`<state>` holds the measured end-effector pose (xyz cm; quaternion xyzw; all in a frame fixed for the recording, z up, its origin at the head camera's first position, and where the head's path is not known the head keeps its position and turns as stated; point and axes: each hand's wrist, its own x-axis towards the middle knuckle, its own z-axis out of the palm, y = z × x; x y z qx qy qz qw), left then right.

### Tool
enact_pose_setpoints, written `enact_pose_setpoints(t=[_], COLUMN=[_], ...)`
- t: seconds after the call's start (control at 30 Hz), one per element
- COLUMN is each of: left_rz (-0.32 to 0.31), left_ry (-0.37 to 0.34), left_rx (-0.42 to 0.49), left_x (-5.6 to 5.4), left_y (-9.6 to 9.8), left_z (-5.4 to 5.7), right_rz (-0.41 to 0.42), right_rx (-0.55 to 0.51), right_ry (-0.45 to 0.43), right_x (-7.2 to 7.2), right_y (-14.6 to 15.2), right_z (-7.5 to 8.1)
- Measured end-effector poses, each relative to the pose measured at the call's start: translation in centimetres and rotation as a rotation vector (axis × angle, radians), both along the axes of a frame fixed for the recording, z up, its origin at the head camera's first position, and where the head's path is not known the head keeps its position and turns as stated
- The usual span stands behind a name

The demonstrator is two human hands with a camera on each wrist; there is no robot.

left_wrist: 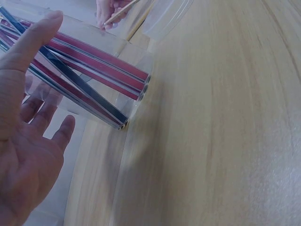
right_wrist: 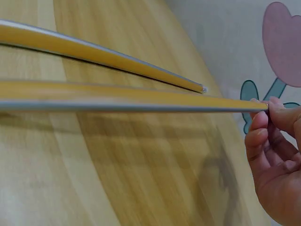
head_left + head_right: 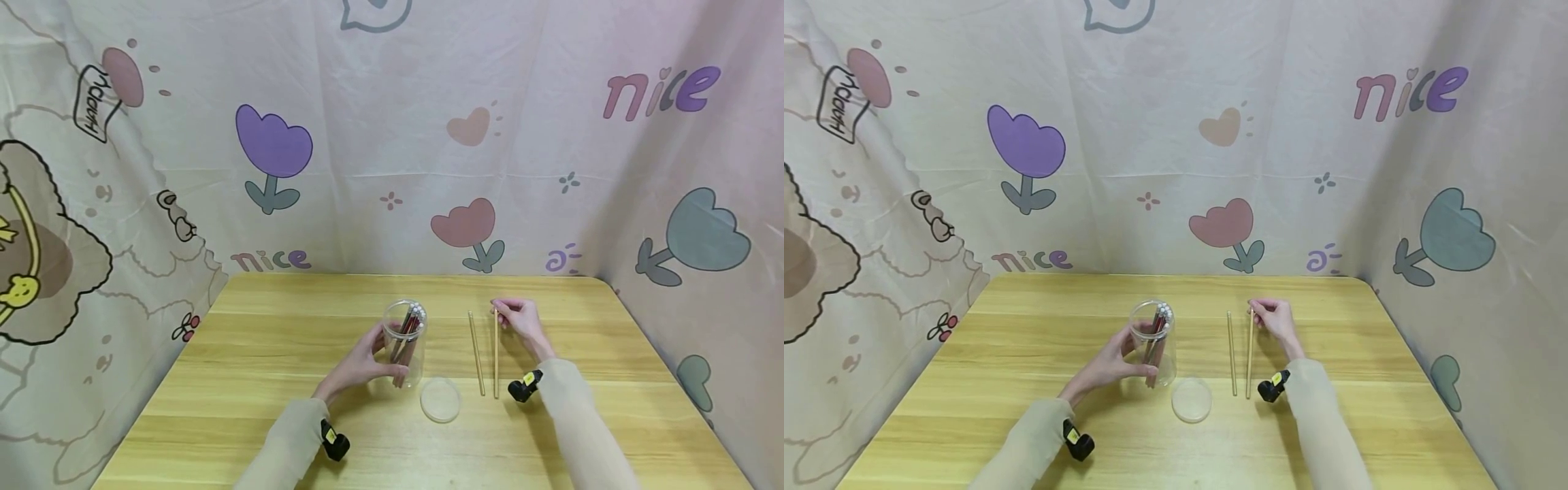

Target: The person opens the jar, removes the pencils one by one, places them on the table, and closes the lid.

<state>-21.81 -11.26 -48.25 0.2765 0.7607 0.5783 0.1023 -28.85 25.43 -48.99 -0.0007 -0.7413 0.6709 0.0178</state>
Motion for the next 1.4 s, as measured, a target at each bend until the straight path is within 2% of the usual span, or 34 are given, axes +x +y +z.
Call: enact_pose_setpoints(t=[0.2,0.3,0.63,0.93,1.13,1.3,1.4], left_rz=[-0.007,-0.005,-0.006,-0.006,-0.008,-0.004,-0.001], left_ry=[0.016,0.011,0.01,0.008,0.004,-0.005,-0.004], left_rx=[-0.001,-0.001,0.011,0.01,0.01,0.015,0.014], left_x=[-0.1,-0.1,-0.1,-0.1,-0.1,0.0,0.0], left_y=[0.1,0.1,0.0,0.0,0.1,0.1,0.1], left_z=[-0.1,-0.1,0.1,0.0,0.1,0.1,0.1], right_rz=[0.017,0.0,-0.012,0.054,0.052,0.056,0.04], right_rx=[0.025,0.014,0.041,-0.03,-0.016,-0.049,-0.02], right_ry=[-0.057,-0.08,-0.094,-0.155,-0.112,-0.026,-0.02], right_x=[-0.5,-0.6,-0.9,-0.7,-0.5,-0.1,-0.1], right_y=[-0.2,-0.5,-1.1,-1.2,-1.5,-1.7,-1.9], right_z=[-0.6,-0.6,-0.4,-0.8,-1.5,-2.0,-2.1])
